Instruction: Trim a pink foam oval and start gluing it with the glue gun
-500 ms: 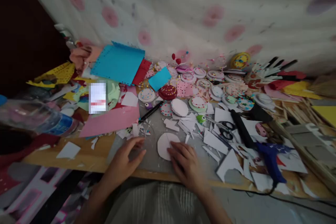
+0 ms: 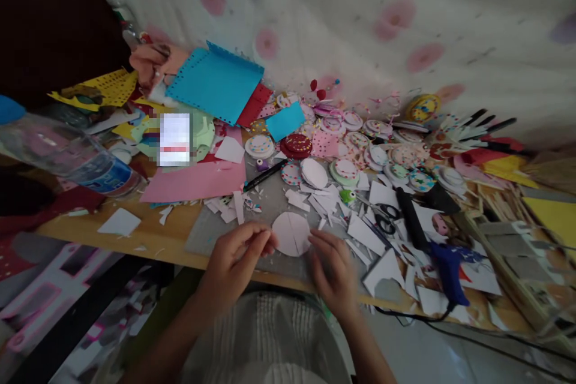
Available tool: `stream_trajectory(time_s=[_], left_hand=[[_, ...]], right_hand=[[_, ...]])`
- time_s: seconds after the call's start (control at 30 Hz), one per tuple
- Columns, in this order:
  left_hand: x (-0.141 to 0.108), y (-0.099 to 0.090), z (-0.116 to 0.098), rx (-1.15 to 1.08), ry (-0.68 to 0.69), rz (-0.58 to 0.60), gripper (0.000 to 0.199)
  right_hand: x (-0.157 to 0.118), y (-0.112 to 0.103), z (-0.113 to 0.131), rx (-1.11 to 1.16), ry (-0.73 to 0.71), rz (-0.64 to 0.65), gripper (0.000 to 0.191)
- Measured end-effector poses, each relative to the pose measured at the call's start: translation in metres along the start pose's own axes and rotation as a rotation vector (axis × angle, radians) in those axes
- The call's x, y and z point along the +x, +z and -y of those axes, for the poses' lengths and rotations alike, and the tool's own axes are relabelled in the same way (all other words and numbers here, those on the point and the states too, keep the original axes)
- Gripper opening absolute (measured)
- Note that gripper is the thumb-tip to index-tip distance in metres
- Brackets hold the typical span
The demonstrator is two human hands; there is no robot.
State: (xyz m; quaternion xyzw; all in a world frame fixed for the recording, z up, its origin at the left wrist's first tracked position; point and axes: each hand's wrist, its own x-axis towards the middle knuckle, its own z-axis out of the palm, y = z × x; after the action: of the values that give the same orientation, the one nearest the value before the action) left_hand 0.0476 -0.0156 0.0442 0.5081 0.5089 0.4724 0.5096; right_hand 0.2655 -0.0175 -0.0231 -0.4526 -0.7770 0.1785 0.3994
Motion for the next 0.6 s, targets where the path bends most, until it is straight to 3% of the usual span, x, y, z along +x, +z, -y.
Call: stream_trajectory(time_s=[0.13,0.27,0.33,0.5,0.6], left_hand=[[-0.015,-0.003,-0.017,-0.255,-0.162,0.202,0.026],[-0.016,0.004,-0.008,-0.302,-0.303,0.309,0.033],[-0.015,0.009,-0.002,-0.281,-0.333,0.327,0.033],[-0.015,0.018,0.009,-0.217,-0.404,0.39,0.032],[-0.015,0.018,0.016,-0.191,-0.429,0.368,0.027]], right_hand=[[-0.004,-0.007,0.01,0.213,0.201,-0.073,0.037],[0.0,-0.008,0.017,0.342,0.273,-0.032,0.047],[0.006,-0.011,0.015,0.254,0.234,-0.015,0.049],[0.025,-0.022,0.0,-0.159,-0.078,0.153,0.048],[0.034,-0.019,-0.008,-0.242,-0.116,0.241,0.046]])
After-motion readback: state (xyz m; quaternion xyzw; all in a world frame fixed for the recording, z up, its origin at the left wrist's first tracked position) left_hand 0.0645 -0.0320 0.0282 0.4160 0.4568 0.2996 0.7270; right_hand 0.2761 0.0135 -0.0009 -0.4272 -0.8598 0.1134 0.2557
